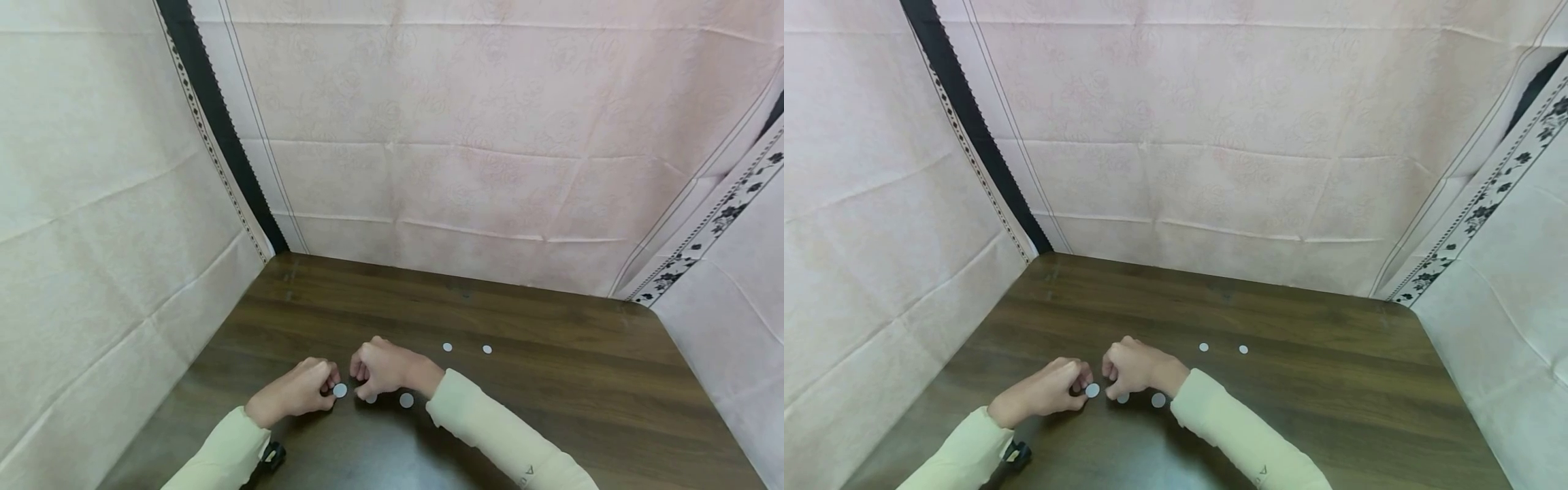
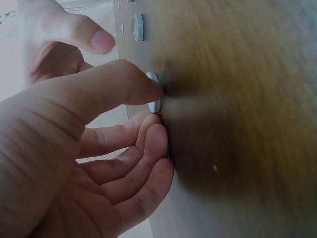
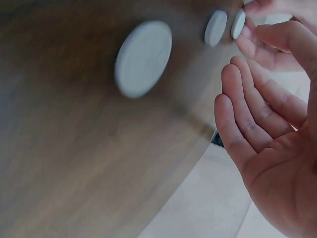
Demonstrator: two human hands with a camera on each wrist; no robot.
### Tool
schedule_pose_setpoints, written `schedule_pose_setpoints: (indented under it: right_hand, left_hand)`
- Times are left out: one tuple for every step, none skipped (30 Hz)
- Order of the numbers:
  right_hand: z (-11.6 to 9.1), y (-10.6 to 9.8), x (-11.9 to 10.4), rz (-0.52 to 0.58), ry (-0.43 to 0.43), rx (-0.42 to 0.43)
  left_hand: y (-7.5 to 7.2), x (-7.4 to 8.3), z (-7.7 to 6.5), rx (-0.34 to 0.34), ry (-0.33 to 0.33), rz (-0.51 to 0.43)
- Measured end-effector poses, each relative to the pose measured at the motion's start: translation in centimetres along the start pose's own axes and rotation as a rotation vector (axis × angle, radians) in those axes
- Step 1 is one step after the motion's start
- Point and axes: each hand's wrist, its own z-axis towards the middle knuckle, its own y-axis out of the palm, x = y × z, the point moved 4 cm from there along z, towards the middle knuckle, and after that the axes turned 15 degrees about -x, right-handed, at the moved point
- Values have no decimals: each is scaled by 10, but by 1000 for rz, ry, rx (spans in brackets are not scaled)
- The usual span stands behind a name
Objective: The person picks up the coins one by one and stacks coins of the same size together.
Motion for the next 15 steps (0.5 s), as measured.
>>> schedule_pose_setpoints:
  right_hand:
    - [-4, -3, 2, 1, -1, 7]
    - [-8, -5, 4, 6, -1, 13]
    - [-12, -8, 7, 8, 1, 21]
    - [-16, -10, 11, 11, 2, 27]
    - [-20, -13, 14, 14, 6, 33]
    - [-25, -15, 18, 20, 13, 36]
    - [-29, -18, 22, 21, 22, 38]
    - [-34, -20, 26, 21, 32, 42]
    - [-39, -23, 30, 22, 45, 46]
    - [-43, -25, 34, 22, 56, 50]
    - [-48, -27, 38, 19, 69, 52]
    - [-53, -29, 41, 17, 81, 55]
    - [-57, -32, 45, 15, 91, 60]
    - [-62, -34, 49, 14, 100, 67]
    - [-66, -36, 52, 14, 108, 75]
  left_hand:
    - [0, 0, 0, 0, -1, 0]
    - [0, 0, 0, 1, -5, 0]
    - [0, 0, 0, 3, -8, 2]
    - [0, 0, 0, 6, -11, 5]
    - [0, 0, 0, 7, -14, 7]
    - [0, 0, 0, 10, -15, 11]
    - [0, 0, 0, 13, -17, 15]
    - [-1, 1, 0, 16, -18, 19]
    - [-1, 1, -1, 20, -18, 23]
    - [-1, 1, -1, 23, -16, 30]
    - [-1, 2, -1, 25, -13, 34]
    - [-1, 2, -1, 27, -10, 38]
    - [-1, 2, -1, 28, -10, 41]
    - [-1, 2, -1, 30, -9, 46]
    - [-1, 2, -1, 30, -9, 48]
